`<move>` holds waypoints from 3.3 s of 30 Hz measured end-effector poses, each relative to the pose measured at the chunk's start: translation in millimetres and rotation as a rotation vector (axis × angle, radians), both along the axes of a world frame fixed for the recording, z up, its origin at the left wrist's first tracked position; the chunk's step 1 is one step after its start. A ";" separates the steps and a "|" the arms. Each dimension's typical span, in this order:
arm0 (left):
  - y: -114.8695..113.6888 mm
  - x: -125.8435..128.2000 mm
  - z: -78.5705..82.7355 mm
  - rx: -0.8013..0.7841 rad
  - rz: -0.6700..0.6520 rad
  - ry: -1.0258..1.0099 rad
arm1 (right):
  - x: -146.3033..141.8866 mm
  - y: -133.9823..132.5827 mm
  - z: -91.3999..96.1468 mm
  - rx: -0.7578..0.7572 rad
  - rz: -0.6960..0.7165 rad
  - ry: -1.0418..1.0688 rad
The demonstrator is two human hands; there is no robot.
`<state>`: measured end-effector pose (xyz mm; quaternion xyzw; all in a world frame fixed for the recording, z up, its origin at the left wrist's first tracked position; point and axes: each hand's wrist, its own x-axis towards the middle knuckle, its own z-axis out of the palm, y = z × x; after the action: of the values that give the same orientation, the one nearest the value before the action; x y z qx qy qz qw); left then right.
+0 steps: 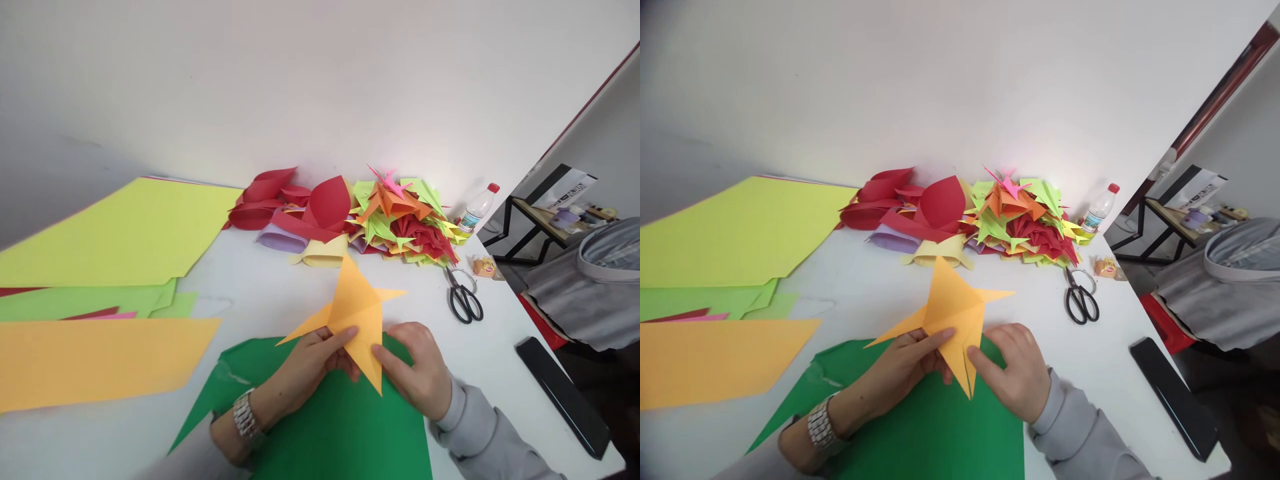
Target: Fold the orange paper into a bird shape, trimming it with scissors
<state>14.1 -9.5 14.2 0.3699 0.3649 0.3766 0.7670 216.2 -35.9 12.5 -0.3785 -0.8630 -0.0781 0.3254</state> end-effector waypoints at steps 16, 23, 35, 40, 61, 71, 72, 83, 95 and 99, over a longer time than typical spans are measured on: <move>-5.6 -7.6 -1.8 0.374 0.242 0.407 | 11.0 -0.7 17.8 0.337 -0.227 -0.103; -10.5 -5.5 -1.2 1.482 0.360 0.828 | 5.8 -5.3 18.5 0.407 -0.233 -0.195; -14.3 8.4 -0.5 0.310 0.421 0.173 | -0.2 -12.9 11.6 0.536 0.018 -0.203; -13.2 16.3 -0.3 0.029 0.368 -0.001 | 4.9 -0.6 7.7 0.319 -0.020 -0.303; -13.0 16.2 6.5 -0.280 0.351 -0.195 | 17.6 0.2 2.1 -0.001 -0.068 0.193; -23.9 22.1 -1.0 -0.083 0.174 0.200 | 21.7 12.7 -8.9 -0.185 -0.002 -0.328; -23.0 20.6 0.1 -0.056 0.154 0.225 | 24.0 14.7 -9.6 -0.199 0.008 -0.335; 3.3 -19.7 -8.4 1.104 0.235 0.811 | 40.5 24.1 -2.0 -0.448 0.153 -0.393; -0.3 -14.9 -14.2 1.209 -0.201 0.939 | 41.9 18.7 0.7 -0.393 0.142 -0.418; 0.8 -12.8 -17.0 1.232 -0.136 0.922 | 42.1 16.8 2.2 -0.356 0.131 -0.449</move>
<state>1.4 -8.7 -2.9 0.8710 0.3486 0.2718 0.2146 258.3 -19.1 14.7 -0.3462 -0.9362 0.0138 0.0591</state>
